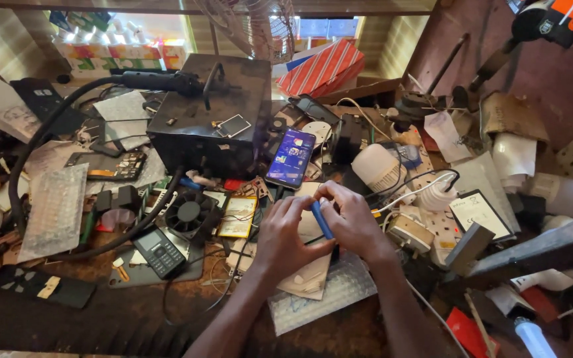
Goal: Soldering wires onto a small blue battery component at a repair workbench.
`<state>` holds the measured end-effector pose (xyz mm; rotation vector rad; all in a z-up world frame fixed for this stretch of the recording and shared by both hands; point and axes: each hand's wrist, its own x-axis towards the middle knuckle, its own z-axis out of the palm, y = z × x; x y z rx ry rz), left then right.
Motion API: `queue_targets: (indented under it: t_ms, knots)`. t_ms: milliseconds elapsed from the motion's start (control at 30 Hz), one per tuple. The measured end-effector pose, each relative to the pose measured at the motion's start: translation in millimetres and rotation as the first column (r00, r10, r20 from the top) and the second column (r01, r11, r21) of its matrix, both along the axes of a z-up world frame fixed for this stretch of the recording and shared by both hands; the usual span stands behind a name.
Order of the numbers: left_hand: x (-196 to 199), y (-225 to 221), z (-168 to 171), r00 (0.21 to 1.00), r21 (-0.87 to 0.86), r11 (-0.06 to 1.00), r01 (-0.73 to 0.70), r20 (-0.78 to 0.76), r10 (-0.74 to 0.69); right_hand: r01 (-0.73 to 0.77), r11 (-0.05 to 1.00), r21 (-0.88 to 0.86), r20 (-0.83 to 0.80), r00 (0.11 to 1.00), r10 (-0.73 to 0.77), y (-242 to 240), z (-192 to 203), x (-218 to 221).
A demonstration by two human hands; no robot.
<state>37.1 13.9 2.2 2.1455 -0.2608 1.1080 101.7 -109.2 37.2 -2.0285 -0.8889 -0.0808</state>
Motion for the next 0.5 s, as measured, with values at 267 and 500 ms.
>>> queue_targets:
  t_ms: [267,500]
  knots:
    - [1.6,0.1,-5.8,0.998,-0.039,0.999,0.019,-0.063,-0.022,0.015,1.000,-0.004,-0.044,0.999,-0.015,0.5,2.0,-2.9]
    - [0.7,-0.3,-3.6,0.988,-0.129,0.989,0.076,-0.123,-0.093,-0.015,1.000,-0.026,-0.112,0.994,0.012,-0.7,7.1,-3.5]
